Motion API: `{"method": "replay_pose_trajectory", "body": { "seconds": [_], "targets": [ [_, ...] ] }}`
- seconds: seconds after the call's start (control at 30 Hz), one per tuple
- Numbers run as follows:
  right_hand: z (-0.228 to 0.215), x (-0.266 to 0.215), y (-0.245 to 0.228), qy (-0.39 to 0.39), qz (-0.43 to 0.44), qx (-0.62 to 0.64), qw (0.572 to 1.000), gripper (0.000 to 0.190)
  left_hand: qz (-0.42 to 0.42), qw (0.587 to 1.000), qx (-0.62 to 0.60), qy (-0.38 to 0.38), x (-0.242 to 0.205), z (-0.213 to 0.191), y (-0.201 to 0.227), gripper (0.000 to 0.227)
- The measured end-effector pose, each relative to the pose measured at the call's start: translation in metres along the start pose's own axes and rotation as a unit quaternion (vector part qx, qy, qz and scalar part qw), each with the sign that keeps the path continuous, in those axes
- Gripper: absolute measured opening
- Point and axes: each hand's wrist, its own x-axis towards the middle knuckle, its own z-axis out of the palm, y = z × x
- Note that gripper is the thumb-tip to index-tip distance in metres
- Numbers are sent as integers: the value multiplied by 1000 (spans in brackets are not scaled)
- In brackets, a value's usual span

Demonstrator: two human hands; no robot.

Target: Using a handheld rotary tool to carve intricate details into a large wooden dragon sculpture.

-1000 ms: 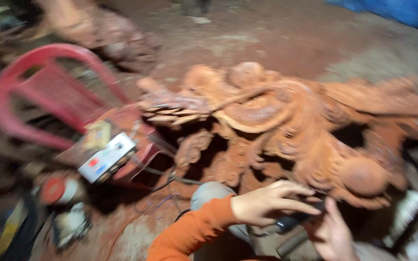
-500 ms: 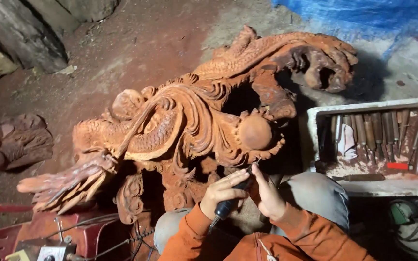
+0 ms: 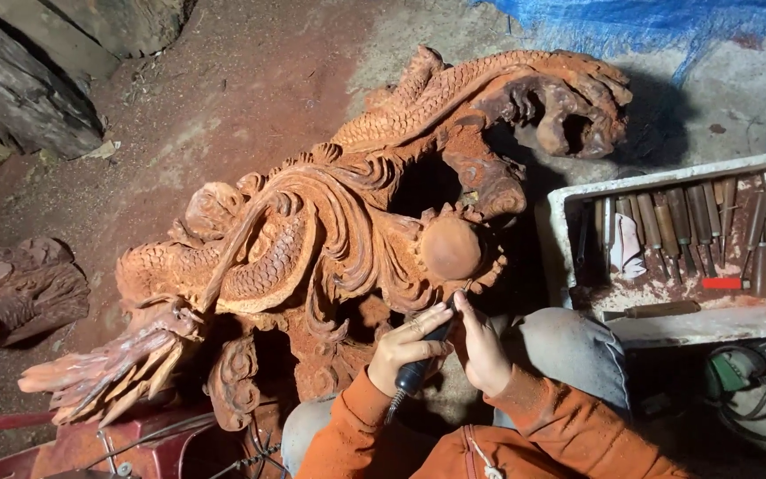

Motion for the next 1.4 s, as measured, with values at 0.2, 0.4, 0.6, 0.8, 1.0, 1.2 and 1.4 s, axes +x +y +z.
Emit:
{"method": "replay_pose_trajectory", "body": {
  "seconds": [0.2,0.4,0.6,0.8,1.0,1.2,1.4],
  "targets": [
    [3,-3,-4,-5,8,-8,1000,61,6,1000,8,3,5,-1,7,14],
    [6,-3,-4,0,21,-24,1000,60,-9,1000,17,18,7,-3,18,18],
    [3,0,0,-22,15,0,1000,53,-27,999,25,25,12,-7,29,17],
    [3,-1,2,-30,20,22,999,55,-32,999,28,9,13,-12,28,19],
    [8,-2,0,-8,29,13,999,58,-34,999,22,4,13,-15,26,16],
    [8,1,3,-47,7,44,998,53,-45,999,10,20,13,-15,29,19],
    [14,1,-2,-20,44,12,999,56,-52,997,34,44,11,-14,39,16]
  ]
}}
